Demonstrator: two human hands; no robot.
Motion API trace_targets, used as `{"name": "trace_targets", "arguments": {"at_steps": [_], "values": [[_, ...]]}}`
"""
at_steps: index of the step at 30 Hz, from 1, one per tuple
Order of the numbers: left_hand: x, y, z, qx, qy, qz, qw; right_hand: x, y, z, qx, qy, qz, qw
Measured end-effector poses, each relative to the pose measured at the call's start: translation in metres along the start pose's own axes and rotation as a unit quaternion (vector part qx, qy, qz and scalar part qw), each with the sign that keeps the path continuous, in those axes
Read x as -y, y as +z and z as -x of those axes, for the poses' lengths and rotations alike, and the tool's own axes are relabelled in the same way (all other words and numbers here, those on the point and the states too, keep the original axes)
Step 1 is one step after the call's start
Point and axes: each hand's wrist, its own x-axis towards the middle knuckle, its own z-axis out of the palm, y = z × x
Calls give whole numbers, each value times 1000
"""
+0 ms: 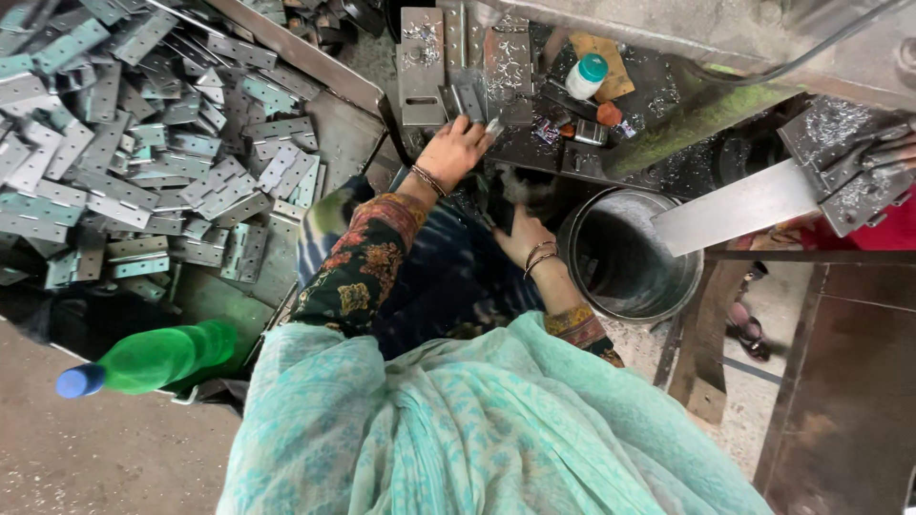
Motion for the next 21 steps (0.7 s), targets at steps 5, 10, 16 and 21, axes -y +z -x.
{"name": "trace_targets", "arguments": {"at_steps": [5,10,16,21], "values": [[2,48,12,8,-63,-48,997,6,-6,4,10,3,8,1000],[13,52,7,47,-133,-58,988,15,-8,5,1,9,2,1000],[22,27,-23,146,-142,-118,972,19,-10,5,10,22,10,1000],[33,20,-39,196,-153,-62,967,1,7,-8,7,41,0,999]]}}
